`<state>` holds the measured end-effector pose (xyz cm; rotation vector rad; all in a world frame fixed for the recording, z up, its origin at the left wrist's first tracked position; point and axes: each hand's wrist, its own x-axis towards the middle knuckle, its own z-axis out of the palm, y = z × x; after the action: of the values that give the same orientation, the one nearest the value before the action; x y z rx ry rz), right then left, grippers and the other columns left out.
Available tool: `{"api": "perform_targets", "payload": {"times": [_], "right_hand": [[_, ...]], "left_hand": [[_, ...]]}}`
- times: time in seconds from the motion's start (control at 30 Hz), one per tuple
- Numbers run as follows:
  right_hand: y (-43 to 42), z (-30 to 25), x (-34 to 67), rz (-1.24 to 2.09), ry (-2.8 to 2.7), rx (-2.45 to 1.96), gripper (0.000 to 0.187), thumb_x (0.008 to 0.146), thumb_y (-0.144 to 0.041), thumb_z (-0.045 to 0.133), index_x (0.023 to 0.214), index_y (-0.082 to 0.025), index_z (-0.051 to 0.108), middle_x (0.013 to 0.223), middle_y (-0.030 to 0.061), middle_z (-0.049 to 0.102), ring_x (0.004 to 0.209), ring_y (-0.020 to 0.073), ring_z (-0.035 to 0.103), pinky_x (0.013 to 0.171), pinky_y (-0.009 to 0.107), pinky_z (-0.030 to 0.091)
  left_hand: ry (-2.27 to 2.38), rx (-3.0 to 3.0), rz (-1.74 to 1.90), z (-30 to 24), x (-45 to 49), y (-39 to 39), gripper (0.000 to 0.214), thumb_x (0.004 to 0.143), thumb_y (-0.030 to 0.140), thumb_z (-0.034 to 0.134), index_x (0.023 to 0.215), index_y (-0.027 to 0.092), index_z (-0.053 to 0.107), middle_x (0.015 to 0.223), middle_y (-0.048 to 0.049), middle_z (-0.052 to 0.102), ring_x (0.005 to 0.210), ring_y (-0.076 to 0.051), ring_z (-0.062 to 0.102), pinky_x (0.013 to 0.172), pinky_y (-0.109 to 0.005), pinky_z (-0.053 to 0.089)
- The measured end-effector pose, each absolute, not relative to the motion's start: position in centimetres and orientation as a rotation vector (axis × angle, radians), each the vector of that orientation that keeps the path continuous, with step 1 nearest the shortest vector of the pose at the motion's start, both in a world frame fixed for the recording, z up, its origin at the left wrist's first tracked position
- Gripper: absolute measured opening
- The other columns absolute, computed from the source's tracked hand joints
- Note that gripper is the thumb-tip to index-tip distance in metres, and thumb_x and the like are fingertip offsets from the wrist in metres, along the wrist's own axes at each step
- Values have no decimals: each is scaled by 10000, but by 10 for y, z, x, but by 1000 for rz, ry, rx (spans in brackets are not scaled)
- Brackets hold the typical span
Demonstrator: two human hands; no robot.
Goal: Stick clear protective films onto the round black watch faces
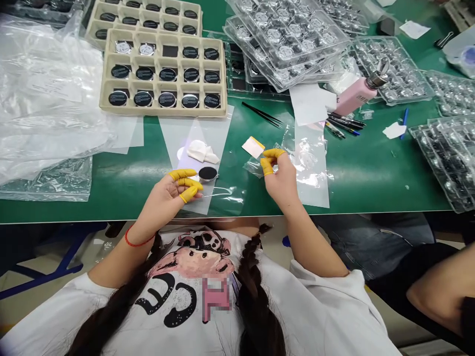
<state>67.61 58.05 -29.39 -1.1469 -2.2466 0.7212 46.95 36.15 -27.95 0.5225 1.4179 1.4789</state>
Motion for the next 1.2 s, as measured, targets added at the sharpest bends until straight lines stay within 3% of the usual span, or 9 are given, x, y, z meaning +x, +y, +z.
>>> {"api": "perform_targets", "payload": {"times": [0.1, 0.2, 0.37, 0.47, 0.6, 0.73, 0.9, 1.07, 1.2], "right_hand": [[593, -295, 683, 602, -2314, -1249, 124, 902, -316, 595, 977, -216, 583, 991, 136, 657, 937, 299, 602, 951, 588, 450], [590, -284, 677, 474, -2392, -1215, 156, 865, -297, 627, 992, -206, 620, 1131, 172, 635, 1152, 388, 552, 1023, 658, 400], [563, -261, 630, 624, -2753, -649, 247, 921, -271, 624, 1155, -218, 682, 1215, 114, 675, 1155, 292, 605, 1032, 479, 490], [557, -255, 600, 697, -3015, -423, 327, 913, -255, 650, 1222, -155, 684, 1254, 160, 663, 1158, 322, 598, 1014, 486, 491], [560, -255, 582, 743, -3167, -508, 470, 858, -247, 711, 1306, -119, 651, 1203, 180, 636, 1135, 342, 583, 975, 469, 487], [560, -253, 580, 819, -3186, -535, 374, 798, -235, 768, 1149, -143, 678, 1114, 130, 621, 1054, 292, 576, 914, 393, 463], [549, -248, 577, 765, -3214, -510, 99, 853, -238, 730, 834, -167, 663, 883, 64, 570, 879, 212, 518, 766, 311, 373], [540, -237, 574, 1005, -2910, -529, 352, 932, -378, 654, 656, -182, 557, 735, 24, 505, 731, 156, 443, 685, 298, 336], [524, -232, 568, 1360, -2672, -519, 641, 956, -713, 470, 581, -198, 404, 639, -1, 434, 654, 126, 412, 638, 291, 340]], "left_hand": [[1410, 511, 1462, -274, 466, 356, 429, 845, 285, 772, 1204, 163, 572, 797, 24, 705, 719, -120, 734, 761, -283, 632], [1351, 517, 1437, -267, 464, 348, 435, 847, 326, 778, 1187, 157, 566, 769, 21, 712, 683, -122, 727, 718, -275, 636], [1254, 517, 1389, -262, 467, 342, 401, 865, 372, 773, 1153, 159, 593, 763, 15, 720, 689, -115, 728, 710, -247, 633], [1208, 525, 1374, -262, 469, 339, 399, 868, 383, 775, 1145, 156, 600, 766, 16, 723, 675, -99, 722, 695, -224, 627], [1220, 521, 1405, -264, 467, 336, 386, 892, 393, 752, 1158, 157, 602, 782, 16, 724, 689, -89, 725, 717, -214, 623], [1234, 519, 1418, -271, 463, 339, 399, 889, 387, 749, 1173, 152, 594, 798, 11, 725, 688, -98, 727, 708, -222, 612], [1229, 498, 1363, -276, 458, 344, 444, 875, 335, 751, 1234, 156, 562, 817, 7, 719, 671, -108, 717, 686, -243, 598], [1236, 504, 1378, -278, 458, 344, 617, 878, 292, 735, 1407, 185, 436, 834, 18, 694, 664, -111, 706, 683, -254, 593], [1223, 624, 1470, -285, 463, 345, 837, 871, 248, 743, 1552, 260, 258, 904, 24, 678, 687, -91, 665, 721, -255, 595]]}}
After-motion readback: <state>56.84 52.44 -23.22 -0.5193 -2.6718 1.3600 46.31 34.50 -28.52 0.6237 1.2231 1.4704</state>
